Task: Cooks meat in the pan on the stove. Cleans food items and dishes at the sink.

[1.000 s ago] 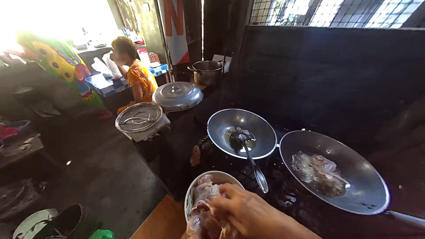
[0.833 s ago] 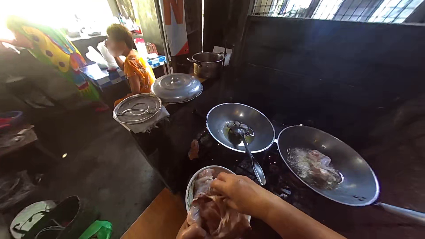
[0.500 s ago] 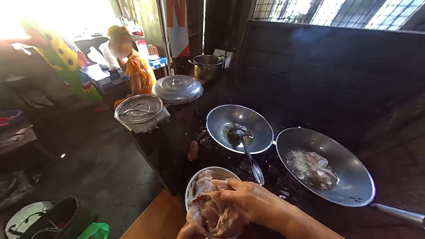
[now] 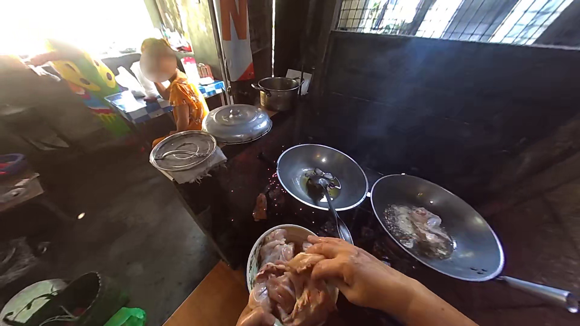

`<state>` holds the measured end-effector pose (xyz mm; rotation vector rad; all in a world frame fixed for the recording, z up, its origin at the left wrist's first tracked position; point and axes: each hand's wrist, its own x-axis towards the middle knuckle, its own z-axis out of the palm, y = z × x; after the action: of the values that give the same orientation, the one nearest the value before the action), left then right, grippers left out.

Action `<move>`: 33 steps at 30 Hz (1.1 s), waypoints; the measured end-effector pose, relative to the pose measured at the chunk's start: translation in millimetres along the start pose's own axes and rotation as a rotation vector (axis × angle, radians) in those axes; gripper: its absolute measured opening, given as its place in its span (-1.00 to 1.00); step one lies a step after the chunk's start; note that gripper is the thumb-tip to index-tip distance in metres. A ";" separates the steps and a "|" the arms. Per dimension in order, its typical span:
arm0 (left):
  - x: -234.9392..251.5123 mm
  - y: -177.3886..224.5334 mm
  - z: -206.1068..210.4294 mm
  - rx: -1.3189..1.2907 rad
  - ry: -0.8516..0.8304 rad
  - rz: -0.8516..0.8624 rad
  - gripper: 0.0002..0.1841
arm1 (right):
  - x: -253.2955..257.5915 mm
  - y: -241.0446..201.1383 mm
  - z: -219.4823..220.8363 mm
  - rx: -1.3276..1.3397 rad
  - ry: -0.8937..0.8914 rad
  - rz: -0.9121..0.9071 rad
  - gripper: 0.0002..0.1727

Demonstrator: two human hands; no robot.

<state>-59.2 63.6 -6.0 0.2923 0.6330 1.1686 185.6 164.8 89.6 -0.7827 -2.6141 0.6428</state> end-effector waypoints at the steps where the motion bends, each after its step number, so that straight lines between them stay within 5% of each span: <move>1: -0.3 -0.1 0.3 0.010 0.010 0.009 -0.76 | -2.8 -0.5 -3.2 0.056 -0.039 0.039 -0.77; 11: -0.2 1.8 -0.7 0.043 -0.073 0.088 -0.68 | -3.6 23.5 2.5 0.154 0.207 0.232 -0.61; 16: 0.0 0.3 -6.1 0.016 -0.117 0.120 -0.68 | -15.1 13.8 12.1 -0.018 0.512 0.264 -0.79; 21: -6.4 3.0 -3.7 0.048 -0.061 0.213 -0.64 | -41.4 -20.7 23.6 0.382 0.298 0.434 -0.78; 26: -15.3 2.7 -8.5 0.018 0.038 0.295 -0.52 | -25.6 -50.9 60.6 0.604 0.419 0.659 -0.44; 33: -29.5 9.5 -24.7 0.055 0.166 0.343 -0.40 | 21.8 -85.7 93.9 0.482 0.409 0.882 -0.17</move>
<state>-88.6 37.5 -11.4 0.3625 0.7819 1.5166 90.8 83.1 58.2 -1.6711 -1.5647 1.1236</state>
